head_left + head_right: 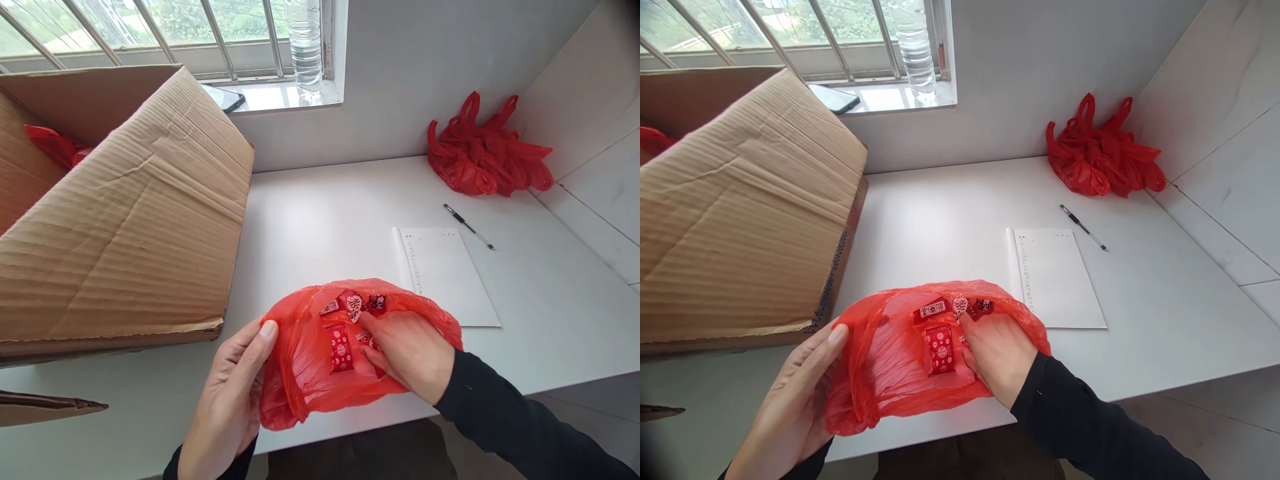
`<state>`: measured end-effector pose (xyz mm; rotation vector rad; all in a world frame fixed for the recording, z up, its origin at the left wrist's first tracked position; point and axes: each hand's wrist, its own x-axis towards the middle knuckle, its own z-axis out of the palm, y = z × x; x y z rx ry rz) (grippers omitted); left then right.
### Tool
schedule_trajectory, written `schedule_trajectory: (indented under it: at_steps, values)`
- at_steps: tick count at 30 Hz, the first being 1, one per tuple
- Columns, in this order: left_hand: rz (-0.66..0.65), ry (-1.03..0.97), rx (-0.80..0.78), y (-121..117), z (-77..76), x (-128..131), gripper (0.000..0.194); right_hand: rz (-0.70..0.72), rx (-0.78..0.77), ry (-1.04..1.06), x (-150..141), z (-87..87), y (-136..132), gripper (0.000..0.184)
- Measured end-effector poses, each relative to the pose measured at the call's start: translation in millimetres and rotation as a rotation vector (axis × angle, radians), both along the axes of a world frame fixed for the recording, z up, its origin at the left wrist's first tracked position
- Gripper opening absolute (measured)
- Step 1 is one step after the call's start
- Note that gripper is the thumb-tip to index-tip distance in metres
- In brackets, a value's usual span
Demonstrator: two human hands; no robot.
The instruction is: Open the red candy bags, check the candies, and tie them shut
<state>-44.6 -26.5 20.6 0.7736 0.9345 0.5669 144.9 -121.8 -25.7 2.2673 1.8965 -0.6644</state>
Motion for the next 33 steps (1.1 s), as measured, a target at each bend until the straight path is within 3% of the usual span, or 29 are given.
schedule_trajectory:
  at_steps: [5,9,12,16,27,33]
  values:
    - [-0.002,-0.006,-0.001,1,-3.1,-2,0.038,-0.128,0.006,-0.091,-4,9.4,6,0.021]
    - [0.013,-0.01,-0.003,2,-4.6,0,0.046,0.046,0.089,-0.036,-18,4.5,12,0.024]
    - [0.011,-0.011,-0.008,3,-4.8,0,0.05,0.152,0.061,0.055,-26,-5.8,17,0.031]
    - [0.003,-0.007,-0.007,5,-6.3,-2,0.049,0.154,0.073,0.024,-28,-11.0,18,0.021]
    - [0.01,-0.001,0.023,9,-8.6,-4,0.044,0.04,0.204,0.029,-22,8.0,1,0.004]
    - [-0.002,-0.016,0.011,9,-8.5,-5,0.044,0.081,0.085,0.043,-22,-0.1,-3,0.011]
